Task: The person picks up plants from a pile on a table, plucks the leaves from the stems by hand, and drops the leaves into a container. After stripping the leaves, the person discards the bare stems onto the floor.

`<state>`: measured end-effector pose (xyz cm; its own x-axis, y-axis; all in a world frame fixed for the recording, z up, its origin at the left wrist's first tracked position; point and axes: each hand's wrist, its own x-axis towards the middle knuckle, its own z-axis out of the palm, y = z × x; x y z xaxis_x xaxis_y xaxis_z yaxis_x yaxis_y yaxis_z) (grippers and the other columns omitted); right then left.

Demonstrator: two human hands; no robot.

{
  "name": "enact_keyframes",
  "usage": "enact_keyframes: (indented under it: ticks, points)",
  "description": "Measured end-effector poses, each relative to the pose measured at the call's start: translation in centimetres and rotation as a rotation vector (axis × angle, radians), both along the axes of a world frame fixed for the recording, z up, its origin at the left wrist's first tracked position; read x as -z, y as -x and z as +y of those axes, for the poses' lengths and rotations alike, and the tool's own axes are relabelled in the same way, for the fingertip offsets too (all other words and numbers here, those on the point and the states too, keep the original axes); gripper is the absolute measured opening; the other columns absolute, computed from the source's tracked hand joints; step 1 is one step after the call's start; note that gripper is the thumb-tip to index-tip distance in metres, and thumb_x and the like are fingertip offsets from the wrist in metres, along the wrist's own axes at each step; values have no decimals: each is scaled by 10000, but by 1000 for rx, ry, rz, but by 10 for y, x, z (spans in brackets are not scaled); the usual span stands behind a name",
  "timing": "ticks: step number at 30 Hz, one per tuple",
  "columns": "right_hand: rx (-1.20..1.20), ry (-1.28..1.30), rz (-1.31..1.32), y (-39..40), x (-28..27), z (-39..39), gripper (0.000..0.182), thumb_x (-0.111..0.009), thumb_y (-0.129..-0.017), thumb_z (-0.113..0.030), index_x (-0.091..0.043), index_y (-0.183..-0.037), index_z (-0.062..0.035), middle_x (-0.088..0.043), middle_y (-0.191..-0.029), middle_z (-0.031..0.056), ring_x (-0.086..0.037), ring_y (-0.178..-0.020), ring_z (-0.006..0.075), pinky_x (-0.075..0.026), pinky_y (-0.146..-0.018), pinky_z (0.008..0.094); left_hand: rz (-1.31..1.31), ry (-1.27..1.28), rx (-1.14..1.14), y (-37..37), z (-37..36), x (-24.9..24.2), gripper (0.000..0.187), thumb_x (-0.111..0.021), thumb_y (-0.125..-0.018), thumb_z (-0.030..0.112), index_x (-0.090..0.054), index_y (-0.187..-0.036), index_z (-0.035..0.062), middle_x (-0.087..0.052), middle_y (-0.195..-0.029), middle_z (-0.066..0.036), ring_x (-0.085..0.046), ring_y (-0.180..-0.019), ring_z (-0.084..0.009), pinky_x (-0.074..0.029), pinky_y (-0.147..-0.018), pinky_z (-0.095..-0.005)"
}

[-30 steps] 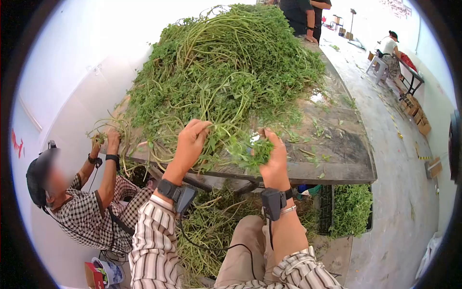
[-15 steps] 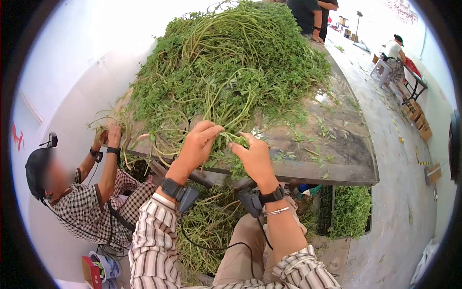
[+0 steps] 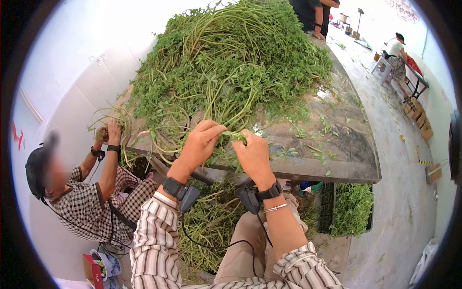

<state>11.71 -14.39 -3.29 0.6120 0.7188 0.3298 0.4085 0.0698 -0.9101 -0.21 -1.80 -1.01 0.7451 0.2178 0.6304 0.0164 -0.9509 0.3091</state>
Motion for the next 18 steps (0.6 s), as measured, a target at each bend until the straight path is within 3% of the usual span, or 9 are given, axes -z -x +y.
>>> enact_keyframes:
  ticks: [4,6,7,9,10,12,13,16,18]
  points:
    - [-4,-45,38,0,1,2,199,-599,-756,-162,-569,-810,27,-517,-616,177,-482,-533,297,-405,-531,382,-4,9,0,0,2,2,226,-575,-790,-54,-626,-996,22,-587,-883,-129,-570,-802,-298,-463,-705,-356]
    - [-11,-104,192,3,0,4,200,-607,-764,-158,-552,-790,33,-496,-579,90,-443,-521,179,-378,-504,342,-3,15,-4,-2,3,1,222,-573,-790,-53,-626,-994,19,-590,-879,-129,-572,-800,-297,-464,-706,-354]
    - [-12,-104,192,4,0,4,200,-607,-764,-158,-552,-790,33,-496,-579,90,-443,-521,179,-378,-504,342,4,34,-3,-3,3,0,217,-571,-792,-51,-626,-992,15,-593,-873,-130,-575,-798,-296,-464,-707,-351]
    - [-109,-208,576,6,-2,3,174,-605,-777,-152,-570,-816,14,-491,-594,8,-447,-554,113,-375,-516,305,12,54,-4,-6,3,-1,212,-569,-794,-49,-625,-989,12,-597,-868,-130,-577,-796,-295,-465,-709,-348]
    - [-109,-207,578,6,-3,3,174,-605,-777,-152,-570,-816,14,-491,-594,8,-447,-554,113,-375,-516,305,-13,39,3,-8,3,-1,208,-572,-792,-48,-626,-985,10,-599,-869,-131,-579,-793,-293,-467,-705,-342]
    - [-140,-202,934,3,-4,3,144,-592,-789,-128,-591,-877,-13,-533,-711,-13,-474,-649,114,-399,-596,285,-37,26,9,-12,3,-1,204,-575,-791,-47,-626,-980,7,-602,-870,-132,-582,-790,-290,-469,-701,-335]
    - [-139,-201,935,4,-2,1,144,-592,-789,-128,-591,-877,-13,-533,-711,-13,-474,-649,114,-399,-596,285,-47,11,10,-15,3,-3,201,-578,-788,-43,-626,-979,1,-603,-873,-132,-585,-783,-284,-470,-697,-329]
    - [-245,-427,575,7,4,-15,222,-593,-794,-86,-573,-1007,-28,-553,-902,41,-493,-793,119,-416,-709,272,-53,51,-49,-18,11,-4,192,-583,-790,-32,-624,-976,-14,-605,-876,-131,-591,-770,-267,-472,-692,-318]
    - [-277,-429,47,-2,3,-29,210,-463,-902,-166,-504,-1074,-55,-482,-1019,26,-475,-807,121,-431,-723,281,-52,167,-166,-16,23,-2,171,-584,-813,-8,-620,-978,-36,-608,-883,-130,-601,-770,-239,-473,-704,-302]
